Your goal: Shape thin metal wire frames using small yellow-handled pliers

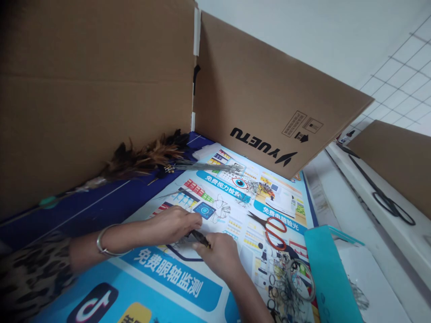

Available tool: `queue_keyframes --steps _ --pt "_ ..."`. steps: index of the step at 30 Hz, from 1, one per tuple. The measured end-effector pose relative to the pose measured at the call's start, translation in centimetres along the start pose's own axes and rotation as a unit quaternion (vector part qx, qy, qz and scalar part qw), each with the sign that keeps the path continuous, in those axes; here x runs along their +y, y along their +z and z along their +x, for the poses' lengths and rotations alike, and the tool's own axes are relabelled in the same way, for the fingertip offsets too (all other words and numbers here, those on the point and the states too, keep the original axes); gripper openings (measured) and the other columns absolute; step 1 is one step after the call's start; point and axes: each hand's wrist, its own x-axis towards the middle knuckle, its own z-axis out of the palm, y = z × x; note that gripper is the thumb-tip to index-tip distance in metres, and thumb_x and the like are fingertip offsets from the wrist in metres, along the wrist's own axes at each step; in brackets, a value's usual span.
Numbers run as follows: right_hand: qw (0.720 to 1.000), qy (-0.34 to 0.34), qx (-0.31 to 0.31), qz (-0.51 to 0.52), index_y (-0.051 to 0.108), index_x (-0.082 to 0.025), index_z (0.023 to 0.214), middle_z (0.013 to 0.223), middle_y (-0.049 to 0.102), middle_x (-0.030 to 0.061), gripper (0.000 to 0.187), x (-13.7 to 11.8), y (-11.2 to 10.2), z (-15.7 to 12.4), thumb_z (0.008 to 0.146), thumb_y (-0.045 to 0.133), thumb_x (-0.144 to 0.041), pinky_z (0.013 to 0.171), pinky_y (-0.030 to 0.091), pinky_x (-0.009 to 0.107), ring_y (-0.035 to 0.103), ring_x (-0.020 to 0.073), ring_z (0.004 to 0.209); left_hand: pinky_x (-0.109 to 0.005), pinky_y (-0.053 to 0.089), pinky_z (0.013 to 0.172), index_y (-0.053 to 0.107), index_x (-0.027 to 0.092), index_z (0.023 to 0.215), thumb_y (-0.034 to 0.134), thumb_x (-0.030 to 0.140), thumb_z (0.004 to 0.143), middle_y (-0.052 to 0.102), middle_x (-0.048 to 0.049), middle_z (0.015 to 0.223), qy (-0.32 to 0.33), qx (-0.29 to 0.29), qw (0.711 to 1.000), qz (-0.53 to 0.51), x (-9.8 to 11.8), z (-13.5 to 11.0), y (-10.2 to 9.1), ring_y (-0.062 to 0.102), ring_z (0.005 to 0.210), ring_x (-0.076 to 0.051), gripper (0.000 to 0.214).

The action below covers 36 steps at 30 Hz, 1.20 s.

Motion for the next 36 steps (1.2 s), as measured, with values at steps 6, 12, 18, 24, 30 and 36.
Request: queue_keyframes --steps 6,12,18,24,30,36 --pt "0.989 0.012 0.109 -0.099 0.056 -0.022 0.071 0.071 0.058 -0.0013 0.03 -0.6 1.4 0.2 0.082 0.046 -0.048 0.049 0.018 0.024 0.051 0.0119 0.059 -0.022 0.028 0.05 0.057 0.02 0.087 0.037 0.03 0.084 0.061 -0.0015 0.063 -0.069 0.056 0.996 -0.017 -1.7 0.5 -0.6 0.054 0.056 -0.016 0.022" --pt "0.984 0.027 0.155 -0.084 0.051 -0.021 0.069 0.07 0.056 -0.0028 0.033 -0.3 1.9 0.6 0.085 0.042 -0.048 0.051 0.02 0.023 0.051 0.0111 0.063 -0.019 0.032 0.055 0.057 0.017 0.07 0.042 0.033 0.083 0.059 0.0014 0.063 -0.062 0.085 0.988 -0.112 -5.4 1.4 -2.0 0.053 0.061 -0.013 0.026" --pt "0.982 0.029 0.175 -0.069 0.048 -0.02 0.065 0.068 0.054 -0.0034 0.033 0.2 2.1 0.9 0.083 0.044 -0.048 0.052 0.021 0.023 0.049 0.01 0.061 -0.019 0.034 0.059 0.063 0.016 0.069 0.053 0.027 0.076 0.06 0.0014 0.065 -0.026 0.006 0.99 -0.14 -6.9 2.1 -0.9 0.053 0.064 -0.013 0.016" --pt "0.98 0.023 0.187 -0.058 0.049 -0.02 0.065 0.067 0.054 -0.0035 0.034 0.2 2.2 0.9 0.083 0.044 -0.048 0.051 0.02 0.023 0.048 0.0093 0.06 -0.021 0.036 0.064 0.066 0.018 0.077 0.054 0.027 0.075 0.062 -0.0014 0.077 -0.034 0.003 0.996 -0.088 -6.2 1.7 -1.1 0.054 0.071 -0.015 0.015" --pt "0.981 0.031 0.185 -0.047 0.048 -0.02 0.064 0.066 0.053 -0.0034 0.036 0.2 2.1 1.1 0.083 0.043 -0.049 0.052 0.021 0.022 0.047 0.0093 0.06 -0.022 0.035 0.065 0.065 0.021 0.079 0.057 0.024 0.072 0.062 -0.0007 0.081 -0.006 -0.036 0.998 -0.044 -4.5 1.0 -1.1 0.055 0.074 -0.016 0.011" --pt "0.981 0.026 0.184 -0.047 0.048 -0.019 0.064 0.066 0.053 -0.0027 0.036 0.3 2.1 1.1 0.083 0.044 -0.049 0.052 0.02 0.022 0.047 0.0095 0.061 -0.022 0.036 0.06 0.065 0.025 0.082 0.064 0.023 0.065 0.064 0.0003 0.083 0.019 -0.107 0.994 -0.024 -3.0 0.3 -0.7 0.056 0.074 -0.017 0.017"
